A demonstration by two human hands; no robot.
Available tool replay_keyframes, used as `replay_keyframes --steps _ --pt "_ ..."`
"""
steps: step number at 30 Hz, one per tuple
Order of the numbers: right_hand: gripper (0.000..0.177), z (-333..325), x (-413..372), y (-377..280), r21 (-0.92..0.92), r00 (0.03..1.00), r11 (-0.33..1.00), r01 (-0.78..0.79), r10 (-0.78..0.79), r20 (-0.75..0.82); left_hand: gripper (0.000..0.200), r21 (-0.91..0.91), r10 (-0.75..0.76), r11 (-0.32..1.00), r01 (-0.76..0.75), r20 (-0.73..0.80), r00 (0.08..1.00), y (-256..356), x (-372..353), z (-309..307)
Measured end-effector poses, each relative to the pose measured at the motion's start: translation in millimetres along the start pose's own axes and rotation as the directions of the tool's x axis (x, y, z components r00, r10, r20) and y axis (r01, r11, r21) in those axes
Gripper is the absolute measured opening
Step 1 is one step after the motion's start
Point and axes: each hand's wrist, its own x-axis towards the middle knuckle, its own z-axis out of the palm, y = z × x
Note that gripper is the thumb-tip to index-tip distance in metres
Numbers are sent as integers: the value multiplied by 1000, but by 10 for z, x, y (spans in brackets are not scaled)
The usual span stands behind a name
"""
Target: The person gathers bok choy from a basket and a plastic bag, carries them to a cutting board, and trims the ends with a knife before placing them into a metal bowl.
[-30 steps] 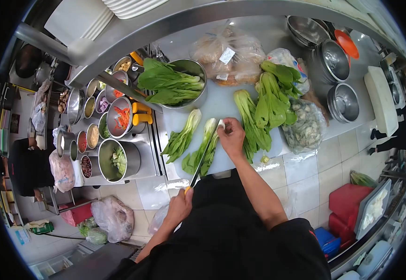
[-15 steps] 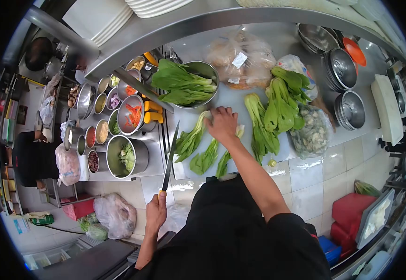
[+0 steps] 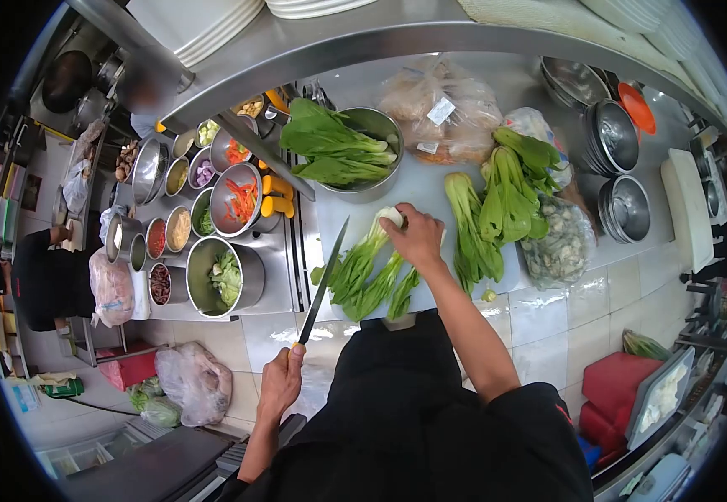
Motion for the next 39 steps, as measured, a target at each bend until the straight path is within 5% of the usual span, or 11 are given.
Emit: replay_keyframes --steps 4,12,39 --pt "39 113 -57 166 -222 974 961 165 -194 -118 49 47 74 996 -74 1 997 203 -40 -43" --pt "32 119 -83 141 -6 987 993 116 -116 -112 46 125 187 974 -188 25 982 323 214 145" --pt "27 218 -115 157 0 954 978 210 -205 -220 48 186 195 959 -212 107 975 262 561 384"
